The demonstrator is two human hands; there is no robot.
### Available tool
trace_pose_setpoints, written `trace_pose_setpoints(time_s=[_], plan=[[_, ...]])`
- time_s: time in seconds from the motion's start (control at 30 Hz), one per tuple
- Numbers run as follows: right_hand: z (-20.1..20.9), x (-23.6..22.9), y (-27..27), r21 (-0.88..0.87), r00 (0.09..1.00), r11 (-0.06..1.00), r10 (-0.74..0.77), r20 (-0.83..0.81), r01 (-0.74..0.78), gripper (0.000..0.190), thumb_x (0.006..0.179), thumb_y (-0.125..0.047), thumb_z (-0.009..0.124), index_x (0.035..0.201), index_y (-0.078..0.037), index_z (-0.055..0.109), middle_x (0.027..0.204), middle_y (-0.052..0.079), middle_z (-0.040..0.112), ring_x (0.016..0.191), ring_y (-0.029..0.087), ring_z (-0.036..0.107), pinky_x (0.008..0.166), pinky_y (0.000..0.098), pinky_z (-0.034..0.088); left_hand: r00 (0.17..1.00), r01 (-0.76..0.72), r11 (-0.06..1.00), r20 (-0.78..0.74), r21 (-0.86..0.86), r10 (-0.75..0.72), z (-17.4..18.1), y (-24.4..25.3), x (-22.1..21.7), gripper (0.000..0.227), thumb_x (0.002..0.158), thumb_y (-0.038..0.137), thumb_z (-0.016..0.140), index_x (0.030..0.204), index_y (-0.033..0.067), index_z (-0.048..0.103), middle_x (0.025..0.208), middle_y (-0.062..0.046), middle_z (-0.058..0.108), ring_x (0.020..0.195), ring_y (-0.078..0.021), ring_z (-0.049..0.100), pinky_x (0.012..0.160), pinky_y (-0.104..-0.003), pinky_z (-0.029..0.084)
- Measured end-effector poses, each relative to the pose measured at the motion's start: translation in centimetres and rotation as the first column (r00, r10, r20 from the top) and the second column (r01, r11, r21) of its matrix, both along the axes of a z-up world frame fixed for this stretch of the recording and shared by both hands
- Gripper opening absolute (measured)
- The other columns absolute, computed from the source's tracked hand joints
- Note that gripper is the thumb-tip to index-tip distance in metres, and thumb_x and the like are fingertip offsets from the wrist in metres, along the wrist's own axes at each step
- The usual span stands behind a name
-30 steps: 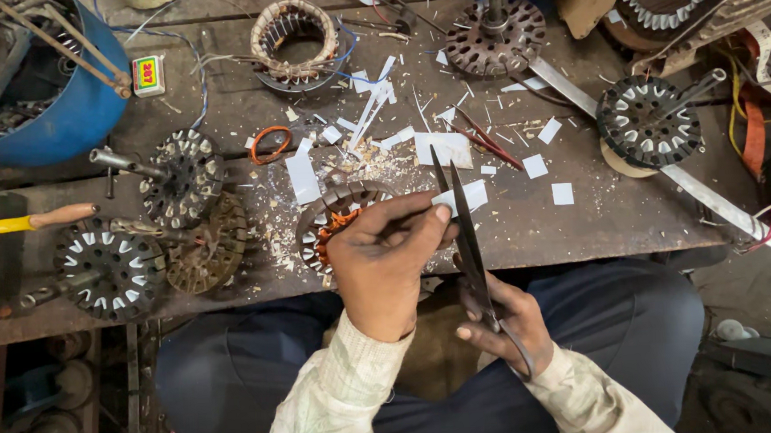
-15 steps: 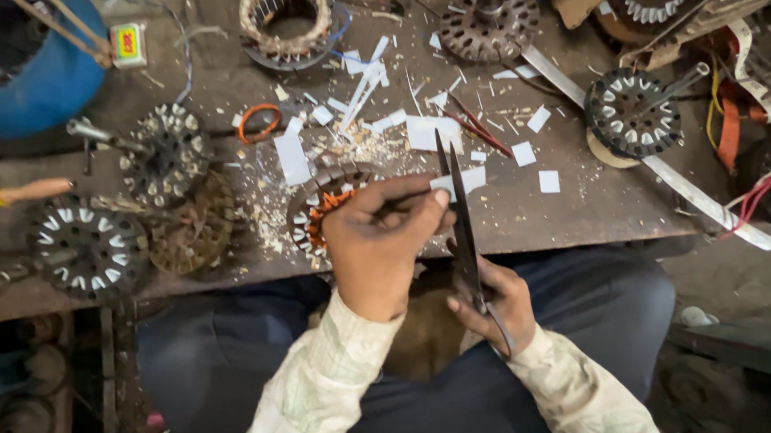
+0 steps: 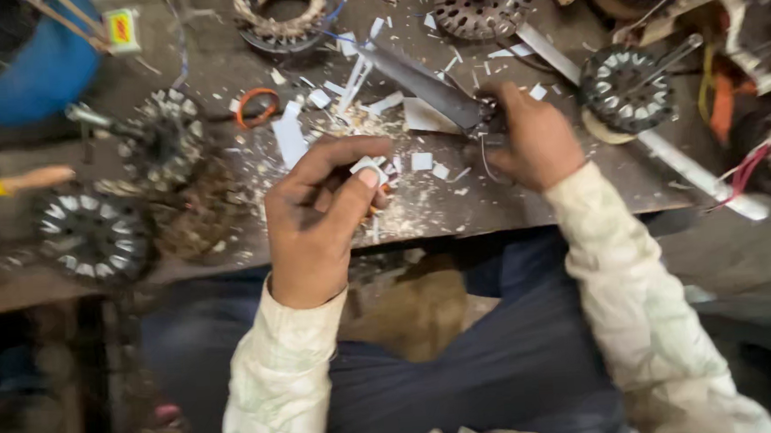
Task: The person sits on the floor and assembles a motor stator by hand. They insert small white rectangular insulating pieces into the slots of a laminated metal core, then wrap copper wire around the core to secure the pieces. The person uses a pair of scissors to trim the wire and a small metal ring to assist in the assembly process.
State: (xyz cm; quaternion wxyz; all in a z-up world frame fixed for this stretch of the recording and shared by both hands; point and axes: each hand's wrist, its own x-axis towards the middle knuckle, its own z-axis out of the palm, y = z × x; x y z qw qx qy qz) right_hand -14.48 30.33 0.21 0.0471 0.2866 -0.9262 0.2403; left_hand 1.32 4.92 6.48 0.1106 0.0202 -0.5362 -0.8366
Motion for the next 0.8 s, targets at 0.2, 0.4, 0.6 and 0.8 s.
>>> trace_pose_setpoints(time_s=[0.2, 0.4, 0.6, 0.8], plan=[[-3.4, 0.5, -0.1, 0.038, 0.998, 0.999, 0.013, -0.057, -0.011, 0.059, 0.079, -0.022, 0.086, 0.134, -0.012, 0.067, 0.108, 0.022, 0.067, 0.094, 0.043, 0.066, 0.082, 0.05, 0.053, 0.863, -0.504, 0.568, -0.342, -0.651, 0.372, 0.9, -2.5, 0.0, 0.029, 0.096, -0.006, 0.077, 0.124, -0.0012, 0.069, 0.104, -0.008, 0.075, 0.092, -0.0128, 0.072, 0.086, -0.026, 0.058], [-2.1, 1.9, -2.3, 0.065, 0.977, 0.997, 0.056, -0.206, -0.044, 0.051, 0.078, -0.007, 0.076, 0.129, -0.009, 0.072, 0.113, 0.016, 0.068, 0.1, 0.039, 0.064, 0.09, 0.0469, 0.052, 0.835, -0.549, 0.633, -0.386, -0.545, 0.392, 1.9, -3.9, 0.1, 0.015, 0.1, -0.004, 0.078, 0.113, 0.0001, 0.072, 0.108, -0.013, 0.075, 0.098, -0.0143, 0.074, 0.088, -0.026, 0.06], [3.5, 10.3, -3.0, -0.221, 0.987, 0.971, -0.117, -0.11, 0.09, 0.036, 0.096, 0.008, 0.071, 0.129, -0.007, 0.072, 0.112, 0.015, 0.075, 0.074, 0.028, 0.069, 0.069, 0.0344, 0.053, 0.84, -0.501, 0.387, -0.543, -0.774, 0.002, -0.1, 0.1, 1.6, 0.028, 0.088, 0.0, 0.076, 0.115, 0.009, 0.074, 0.122, -0.013, 0.07, 0.104, -0.0295, 0.076, 0.088, -0.037, 0.062], [2.2, 13.9, -3.7, -0.557, 0.968, 0.8, 0.25, -0.026, -0.222, 0.023, 0.091, 0.003, 0.069, 0.113, 0.007, 0.063, 0.111, 0.025, 0.071, 0.097, 0.027, 0.077, 0.081, 0.0313, 0.064, 0.98, -0.144, 0.813, -0.193, -0.564, 0.04, -3.2, 3.2, 4.4, 0.024, 0.099, -0.002, 0.073, 0.121, 0.0065, 0.071, 0.118, -0.012, 0.071, 0.103, -0.0239, 0.078, 0.088, -0.032, 0.066]])
